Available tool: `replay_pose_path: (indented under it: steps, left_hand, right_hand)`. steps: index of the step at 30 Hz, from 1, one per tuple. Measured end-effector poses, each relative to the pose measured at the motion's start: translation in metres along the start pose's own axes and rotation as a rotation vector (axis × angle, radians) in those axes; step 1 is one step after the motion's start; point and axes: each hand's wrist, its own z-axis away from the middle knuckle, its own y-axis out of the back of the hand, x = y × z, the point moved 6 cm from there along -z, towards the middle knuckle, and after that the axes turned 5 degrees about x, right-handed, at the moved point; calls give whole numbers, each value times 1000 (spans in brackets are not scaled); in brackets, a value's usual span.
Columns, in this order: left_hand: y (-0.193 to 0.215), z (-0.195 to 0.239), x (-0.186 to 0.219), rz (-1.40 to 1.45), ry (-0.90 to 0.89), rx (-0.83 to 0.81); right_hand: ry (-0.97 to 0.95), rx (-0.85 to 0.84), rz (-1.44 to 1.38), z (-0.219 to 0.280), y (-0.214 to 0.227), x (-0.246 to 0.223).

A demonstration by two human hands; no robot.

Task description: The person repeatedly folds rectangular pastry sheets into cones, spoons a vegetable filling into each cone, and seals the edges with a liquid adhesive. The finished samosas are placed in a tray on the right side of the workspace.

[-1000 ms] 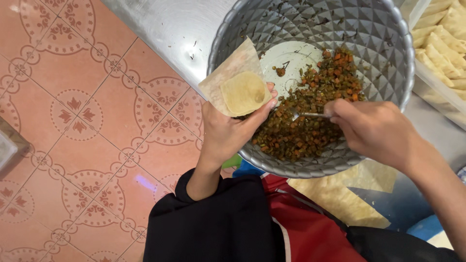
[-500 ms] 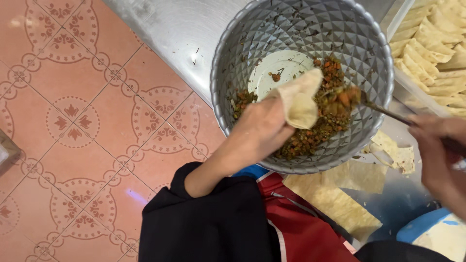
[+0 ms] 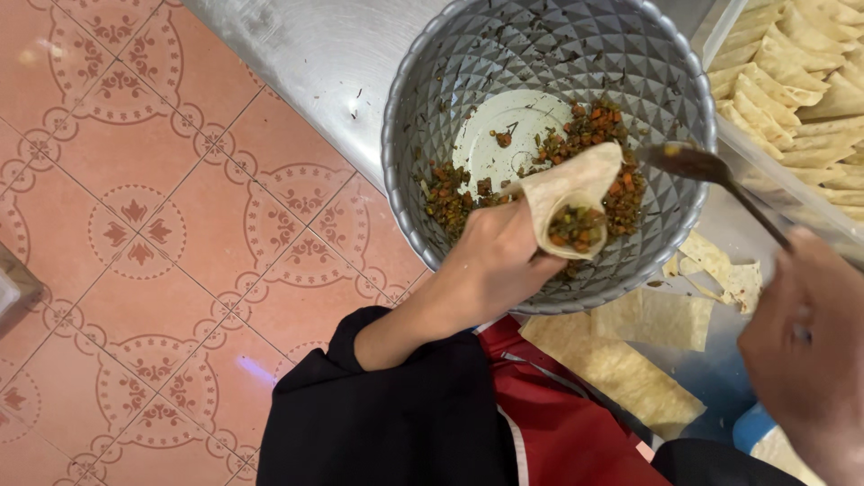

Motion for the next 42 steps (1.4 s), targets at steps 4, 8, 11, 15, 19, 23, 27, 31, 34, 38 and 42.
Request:
replay_pose_path:
  steps: [4, 8, 11, 15, 19, 23, 27, 31, 34, 38, 42]
  left_hand:
    - [13, 11, 12, -113, -107, 50]
    - [6, 19, 18, -257, -155, -1]
    - [-8, 25, 20, -399, -185, -46]
    - [-20, 31, 20, -491, -243, -23]
    - [-15, 26, 11, -611, -215, 34]
    - [-3, 27, -3, -557, -76, 0]
    - [-5, 20, -8, -119, 158, 0]
    - [-24, 11, 8, 254, 253, -106]
    - [-25, 8, 24, 233, 253, -272]
    - [-18, 17, 32, 205, 342, -287]
    - [-44, 12, 38, 394, 254, -232]
  right_hand:
    - [327, 0, 16, -17, -14, -38]
    - [332, 98, -225, -12, -19, -47]
    - [64, 59, -695, -4, -30, -39]
    - [153, 119, -807, -10, -51, -51]
    - [143, 151, -884, -26, -70, -34]
    - [28, 109, -702, -27, -82, -3]
    - [44, -92, -1059, -10, -97, -9]
    - [16, -126, -1499, 19, -110, -21]
    - [-59, 36, -1737, 39, -116, -12]
    - [-57, 125, -1844, 57, -115, 1]
    - [-99, 187, -1904, 68, -106, 12]
